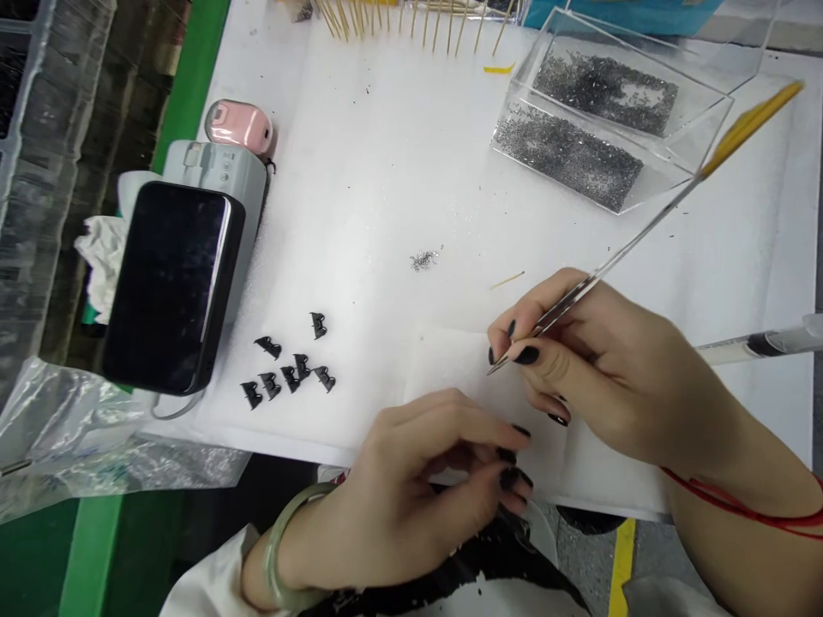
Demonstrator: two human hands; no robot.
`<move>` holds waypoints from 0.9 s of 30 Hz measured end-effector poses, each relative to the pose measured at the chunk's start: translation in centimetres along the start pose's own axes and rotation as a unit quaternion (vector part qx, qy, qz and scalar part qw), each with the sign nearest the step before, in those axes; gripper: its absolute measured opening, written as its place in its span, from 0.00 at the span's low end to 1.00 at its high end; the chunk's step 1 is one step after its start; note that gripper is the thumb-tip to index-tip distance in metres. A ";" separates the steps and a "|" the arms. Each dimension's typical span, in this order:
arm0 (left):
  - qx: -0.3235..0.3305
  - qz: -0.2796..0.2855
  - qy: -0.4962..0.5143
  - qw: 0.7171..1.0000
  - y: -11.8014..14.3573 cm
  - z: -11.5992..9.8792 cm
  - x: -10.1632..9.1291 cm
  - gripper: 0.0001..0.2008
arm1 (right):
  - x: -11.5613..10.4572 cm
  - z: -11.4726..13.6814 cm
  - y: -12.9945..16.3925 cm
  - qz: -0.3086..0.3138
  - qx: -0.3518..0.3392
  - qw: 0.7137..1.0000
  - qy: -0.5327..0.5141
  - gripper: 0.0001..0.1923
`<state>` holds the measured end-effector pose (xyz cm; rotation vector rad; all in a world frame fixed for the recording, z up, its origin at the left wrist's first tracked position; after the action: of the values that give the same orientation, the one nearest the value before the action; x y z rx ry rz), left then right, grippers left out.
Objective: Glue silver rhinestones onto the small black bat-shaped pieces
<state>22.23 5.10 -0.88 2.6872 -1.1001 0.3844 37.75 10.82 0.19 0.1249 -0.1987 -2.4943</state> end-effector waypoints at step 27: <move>-0.024 -0.218 0.100 0.970 0.3 0.1 0.0 0.12 | 2.5 1.1 0.6 0.093 -0.075 0.993 -0.017 0.10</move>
<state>22.06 4.88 -0.93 2.6722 -0.4375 0.5222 36.01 8.95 1.24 0.0016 -0.0344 -2.3175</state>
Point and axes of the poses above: each hand's wrist, its own y-axis away from the middle knuckle, its own x-axis out of the palm, z = x × y, the point moved 7 cm from there along -y, towards the middle knuckle, and after that the axes turned 13 degrees about z, right-handed, at the moved point
